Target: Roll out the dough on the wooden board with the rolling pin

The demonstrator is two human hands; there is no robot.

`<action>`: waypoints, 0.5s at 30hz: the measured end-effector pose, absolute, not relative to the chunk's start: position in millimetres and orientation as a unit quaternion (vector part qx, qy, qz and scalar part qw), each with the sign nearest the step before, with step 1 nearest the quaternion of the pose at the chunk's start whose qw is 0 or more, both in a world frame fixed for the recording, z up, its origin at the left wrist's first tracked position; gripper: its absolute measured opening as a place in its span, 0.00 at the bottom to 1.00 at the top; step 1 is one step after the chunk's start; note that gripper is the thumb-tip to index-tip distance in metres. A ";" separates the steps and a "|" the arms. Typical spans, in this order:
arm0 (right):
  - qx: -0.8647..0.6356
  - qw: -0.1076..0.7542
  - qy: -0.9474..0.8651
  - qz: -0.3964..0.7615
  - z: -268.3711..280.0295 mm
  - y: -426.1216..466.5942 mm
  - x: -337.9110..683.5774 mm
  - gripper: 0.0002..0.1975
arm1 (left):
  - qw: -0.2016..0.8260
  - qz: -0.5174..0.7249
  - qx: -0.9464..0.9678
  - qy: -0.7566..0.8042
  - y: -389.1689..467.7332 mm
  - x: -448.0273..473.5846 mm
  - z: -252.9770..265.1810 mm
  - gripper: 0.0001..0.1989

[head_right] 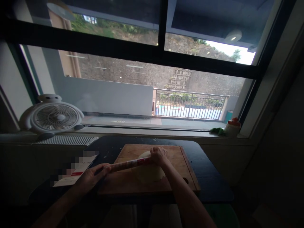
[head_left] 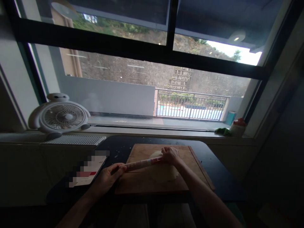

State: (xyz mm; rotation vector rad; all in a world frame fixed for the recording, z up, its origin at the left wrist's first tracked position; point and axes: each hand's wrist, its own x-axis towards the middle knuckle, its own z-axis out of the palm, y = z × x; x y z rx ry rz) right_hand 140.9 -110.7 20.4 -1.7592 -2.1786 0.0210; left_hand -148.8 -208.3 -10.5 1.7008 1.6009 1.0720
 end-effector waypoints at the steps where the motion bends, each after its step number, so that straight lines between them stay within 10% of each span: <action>1: -0.620 0.172 -0.766 0.013 18.8 -98.9 135.1 0.23 | 0.304 0.415 0.608 0.605 -207.6 -149.9 -11.7 0.23; 15: -0.552 0.268 -0.789 -0.027 -16.1 -167.7 179.7 0.24 | 0.273 0.538 0.540 0.586 -222.2 -104.7 -16.1 0.22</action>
